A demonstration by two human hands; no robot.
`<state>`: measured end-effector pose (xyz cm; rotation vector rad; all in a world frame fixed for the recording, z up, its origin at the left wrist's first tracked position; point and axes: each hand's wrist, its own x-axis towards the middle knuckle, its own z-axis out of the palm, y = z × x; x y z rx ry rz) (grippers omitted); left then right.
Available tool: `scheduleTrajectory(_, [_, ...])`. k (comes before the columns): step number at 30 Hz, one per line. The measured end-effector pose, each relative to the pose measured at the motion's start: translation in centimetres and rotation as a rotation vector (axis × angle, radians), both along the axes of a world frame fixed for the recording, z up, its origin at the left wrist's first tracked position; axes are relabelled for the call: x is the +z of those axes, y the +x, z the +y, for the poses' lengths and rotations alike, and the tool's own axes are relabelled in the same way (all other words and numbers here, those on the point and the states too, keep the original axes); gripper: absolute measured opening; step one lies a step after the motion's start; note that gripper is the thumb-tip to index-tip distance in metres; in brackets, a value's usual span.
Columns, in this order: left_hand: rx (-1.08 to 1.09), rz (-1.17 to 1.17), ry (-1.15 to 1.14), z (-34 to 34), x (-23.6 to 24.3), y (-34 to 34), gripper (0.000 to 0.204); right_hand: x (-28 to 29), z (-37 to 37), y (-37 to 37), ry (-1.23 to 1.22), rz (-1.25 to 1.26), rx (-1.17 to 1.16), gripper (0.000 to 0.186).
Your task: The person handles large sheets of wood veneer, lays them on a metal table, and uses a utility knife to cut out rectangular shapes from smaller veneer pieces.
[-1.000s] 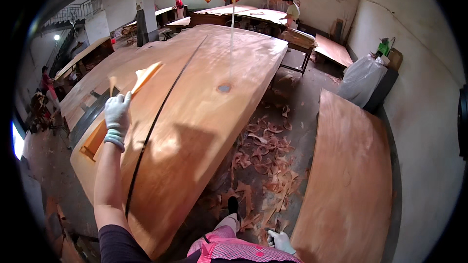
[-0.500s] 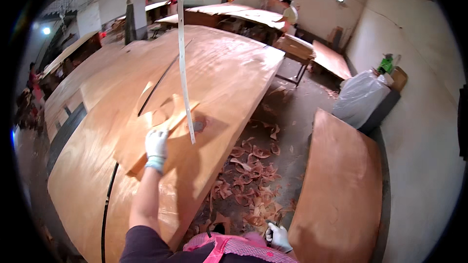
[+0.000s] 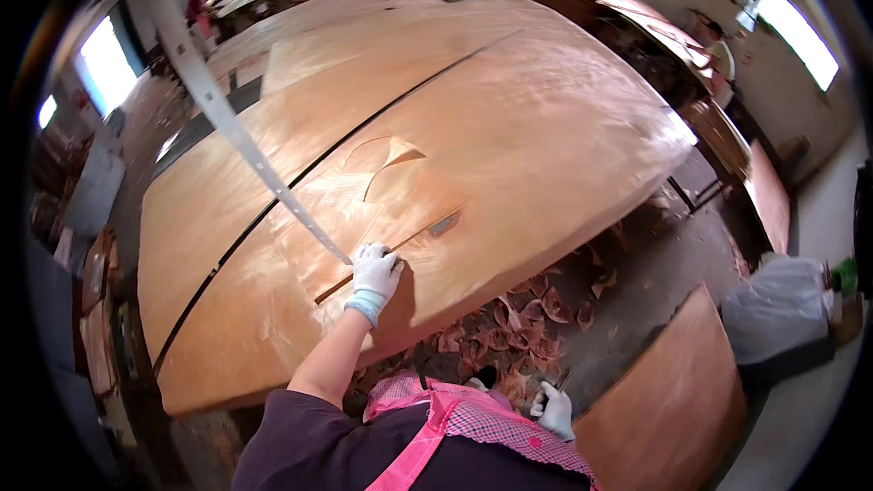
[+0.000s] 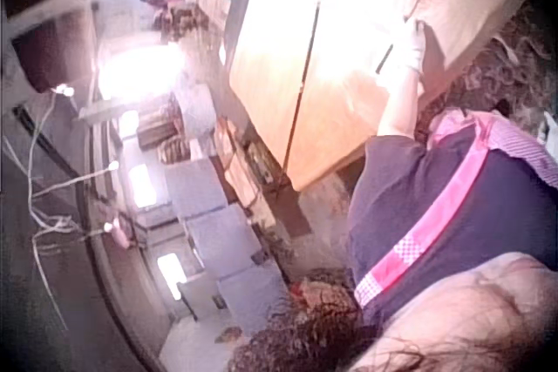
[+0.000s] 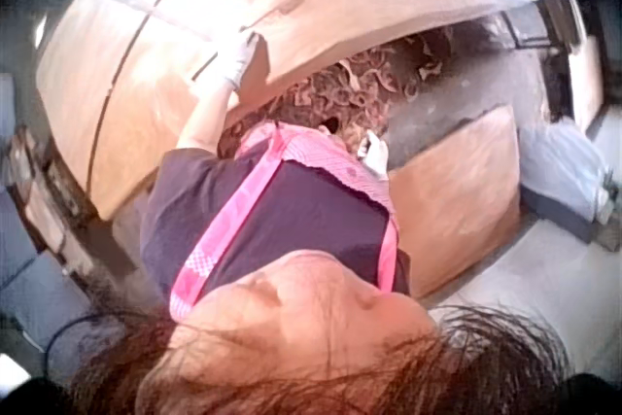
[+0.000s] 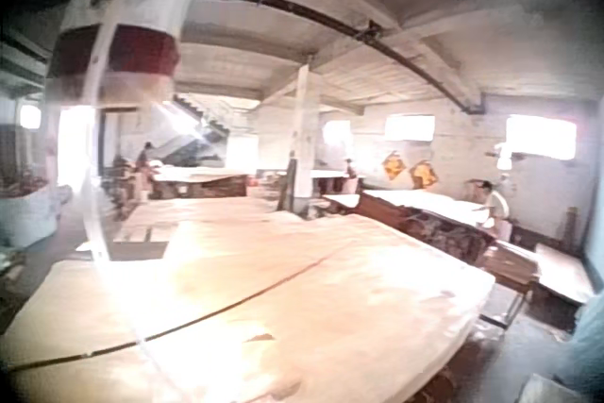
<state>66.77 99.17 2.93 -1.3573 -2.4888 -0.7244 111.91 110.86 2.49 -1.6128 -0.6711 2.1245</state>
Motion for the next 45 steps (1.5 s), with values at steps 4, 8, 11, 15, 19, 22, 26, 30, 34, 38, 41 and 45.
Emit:
scheduleTrajectory(4, [0.358, 0.137, -0.068, 1.1, -0.9, -0.1, 0.026, 0.5, 8.4, -0.8, 0.092, -0.014, 0.204, 0.012])
scheduleTrajectory(8, [0.424, -0.064, -0.173, 2.3, -0.8, -1.3, 0.027, 1.3, 14.0, -3.8, 0.075, -0.045, 0.344, 0.009])
scheduleTrajectory(11, [0.404, -0.128, -0.210, 2.4, 0.2, -2.8, 0.021, 1.2, 16.4, -7.9, 0.081, -0.020, 0.441, 0.007])
scheduleTrajectory(15, [0.379, -0.239, -0.130, 1.9, 0.5, -4.0, 0.022, 1.6, 18.5, -15.7, 0.141, 0.069, 0.601, 0.024])
scheduleTrajectory(19, [0.401, -0.460, -0.072, 1.7, 1.3, -4.4, 0.027, 2.9, 19.8, -24.9, 0.300, 0.109, 0.770, 0.032])
scheduleTrajectory(22, [0.430, -0.571, -0.076, 2.1, 2.1, -4.8, 0.030, 3.4, 21.0, -32.4, 0.366, 0.064, 0.853, 0.034])
scheduleTrajectory(26, [0.456, -0.566, -0.102, 2.0, 2.4, -4.6, 0.028, 3.3, 19.8, -39.7, 0.278, 0.079, 0.768, 0.032])
scheduleTrajectory(30, [0.460, -0.579, -0.128, 2.3, 2.3, -4.9, 0.029, 1.2, 18.5, -41.7, 0.261, 0.009, 0.667, 0.022])
scheduleTrajectory(34, [0.498, -0.564, -0.143, 2.7, 2.8, -4.5, 0.029, 0.3, 18.7, -40.9, 0.194, 0.092, 0.582, 0.012])
scheduleTrajectory(38, [0.679, -0.285, -0.169, 4.6, 3.4, -3.2, 0.021, 0.9, 18.6, -39.0, 0.142, 0.072, 0.646, 0.013])
scheduleTrajectory(41, [0.735, 0.035, -0.125, 7.0, 3.8, -1.7, 0.017, 1.0, 18.8, -37.2, 0.095, 0.084, 0.695, 0.013])
scheduleTrajectory(45, [0.500, -0.029, -0.099, 9.3, 3.2, 0.8, 0.019, 0.5, 19.4, -35.9, 0.029, 0.062, 0.739, 0.014])
